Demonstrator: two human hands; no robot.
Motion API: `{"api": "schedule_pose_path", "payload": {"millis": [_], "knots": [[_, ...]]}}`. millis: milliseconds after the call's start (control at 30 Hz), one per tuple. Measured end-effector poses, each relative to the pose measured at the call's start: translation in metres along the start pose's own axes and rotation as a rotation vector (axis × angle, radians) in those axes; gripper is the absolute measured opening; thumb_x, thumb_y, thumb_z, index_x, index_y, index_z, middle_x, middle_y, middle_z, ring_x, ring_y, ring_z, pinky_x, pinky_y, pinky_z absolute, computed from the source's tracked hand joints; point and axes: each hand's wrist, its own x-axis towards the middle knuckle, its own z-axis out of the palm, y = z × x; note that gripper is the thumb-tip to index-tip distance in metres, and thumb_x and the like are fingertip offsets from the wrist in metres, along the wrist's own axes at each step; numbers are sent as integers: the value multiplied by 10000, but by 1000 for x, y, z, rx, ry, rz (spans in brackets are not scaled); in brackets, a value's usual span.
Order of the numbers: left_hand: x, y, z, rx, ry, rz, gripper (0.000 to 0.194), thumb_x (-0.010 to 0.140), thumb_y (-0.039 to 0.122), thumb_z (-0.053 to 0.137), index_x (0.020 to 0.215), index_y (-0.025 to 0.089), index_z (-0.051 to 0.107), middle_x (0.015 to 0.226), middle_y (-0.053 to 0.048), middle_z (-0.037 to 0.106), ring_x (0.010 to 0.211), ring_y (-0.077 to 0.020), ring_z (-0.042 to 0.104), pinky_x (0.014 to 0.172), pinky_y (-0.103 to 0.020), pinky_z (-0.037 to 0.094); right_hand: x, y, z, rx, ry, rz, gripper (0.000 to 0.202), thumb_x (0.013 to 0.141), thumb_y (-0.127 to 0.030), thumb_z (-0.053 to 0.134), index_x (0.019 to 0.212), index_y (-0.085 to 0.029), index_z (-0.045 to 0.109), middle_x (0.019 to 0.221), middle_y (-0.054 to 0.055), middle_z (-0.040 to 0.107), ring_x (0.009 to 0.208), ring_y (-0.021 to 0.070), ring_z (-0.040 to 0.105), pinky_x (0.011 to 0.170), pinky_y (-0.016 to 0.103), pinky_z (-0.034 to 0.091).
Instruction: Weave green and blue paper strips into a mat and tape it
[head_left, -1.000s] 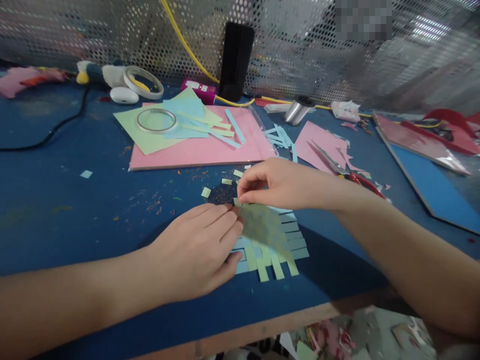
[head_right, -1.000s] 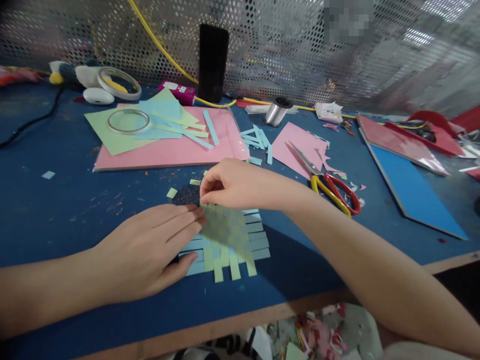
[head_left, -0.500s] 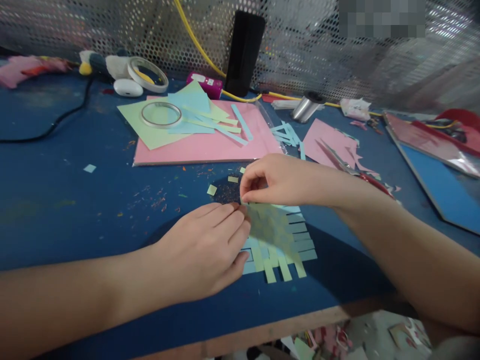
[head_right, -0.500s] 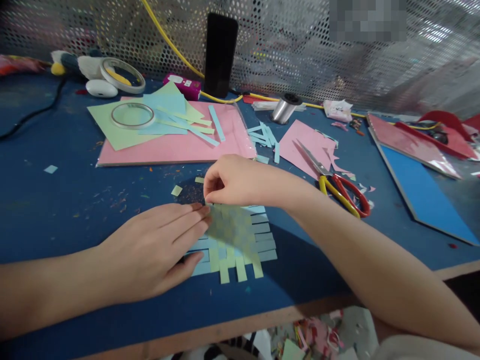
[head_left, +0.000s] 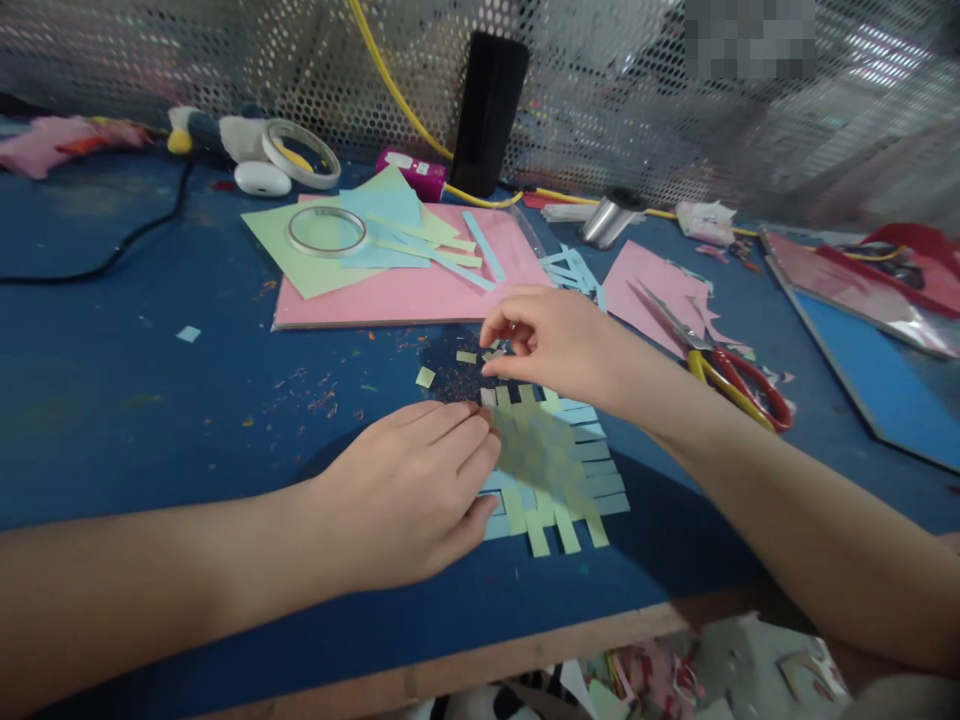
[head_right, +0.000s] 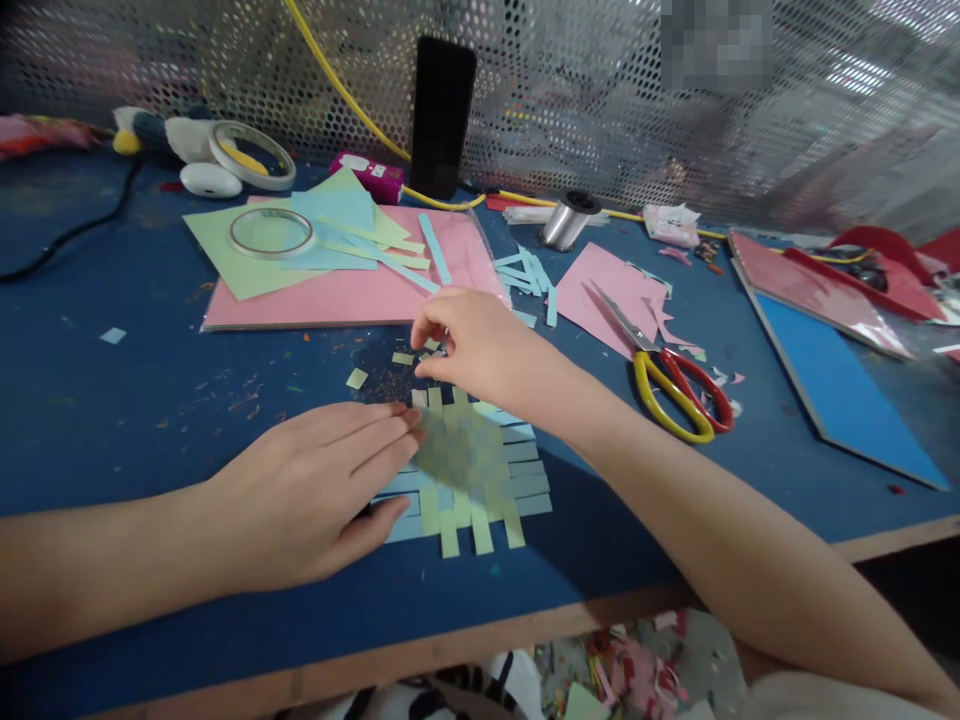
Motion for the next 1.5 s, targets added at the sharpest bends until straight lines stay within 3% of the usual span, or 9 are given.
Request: {"api": "schedule_pose_path", "payload": {"millis": [33, 100, 167, 233, 467, 700, 1000, 1333, 1500], "knots": [[0, 0, 0, 0, 0, -2, 353, 1000, 302, 542, 1155, 48, 731, 1147, -162, 763, 1064, -329, 709, 934, -462, 603, -4, 0, -2, 3, 46, -51, 61, 816, -184, 785, 857, -182, 740, 906, 32, 698, 757, 156, 608, 677, 305, 447], [-1, 0, 1, 5, -7, 0, 372, 1006, 308, 534, 1177, 41, 728, 1169, -165, 760, 1093, -328, 705, 963, -456, 594, -15, -2, -7, 12, 65, -182, 86, 918, -216, 690, 887, -186, 764, 923, 42, 710, 796, 164, 635, 717, 313, 473], [0, 0, 1, 21, -11, 7, 397, 1014, 307, 516, 1213, 28, 718, 1195, -174, 755, 1117, -331, 700, 969, -452, 590, -25, -3, -9, -62, -19, -302, 148, 962, -230, 638, 917, -189, 774, 940, 48, 722, 853, 184, 658, 780, 336, 491], [0, 0, 1, 30, -11, 13, 410, 1020, 304, 499, 1225, 21, 714, 1187, -178, 756, 1113, -331, 700, 954, -446, 593, -32, -4, -7, -175, -91, -332, 171, 975, -212, 618, 923, -187, 778, 946, 55, 727, 906, 214, 668, 803, 361, 491], [1, 0, -1, 28, -13, 3, 370, 1010, 293, 506, 1150, 39, 736, 1140, -168, 759, 1044, -319, 704, 934, -434, 592, -31, 0, 8, -286, -87, -336, 210, 1006, -221, 593, 936, -178, 786, 963, 77, 737, 949, 256, 648, 831, 401, 488], [0, 0, 0, 40, -21, 25, 404, 1034, 271, 447, 1169, 20, 734, 1155, -190, 753, 1040, -330, 705, 888, -450, 602, -33, -11, 11, -310, -85, -185, 258, 1000, -177, 584, 873, -198, 808, 933, 68, 749, 929, 243, 669, 822, 383, 487], [0, -2, 2, 38, -26, 44, 393, 1035, 269, 442, 1094, 46, 760, 1109, -181, 762, 1036, -335, 699, 867, -457, 603, -35, -22, 14, -354, -112, -106, 277, 1007, -160, 564, 857, -172, 796, 941, 84, 726, 943, 259, 647, 818, 407, 478], [0, -1, 1, 36, -7, 38, 397, 1035, 268, 436, 1069, 49, 764, 1092, -183, 764, 1018, -330, 702, 864, -456, 604, -33, -19, 16, -339, -82, -137, 317, 1009, -155, 519, 798, -168, 757, 938, 87, 707, 923, 244, 634, 775, 379, 466], [1, -1, 0, 37, -25, 32, 397, 1039, 281, 444, 1106, 39, 752, 1102, -178, 760, 1021, -329, 703, 872, -452, 604, -33, -7, 10, -250, -102, -208, 282, 1018, -192, 543, 881, -191, 790, 992, 78, 739, 940, 233, 667, 814, 371, 489]]}}
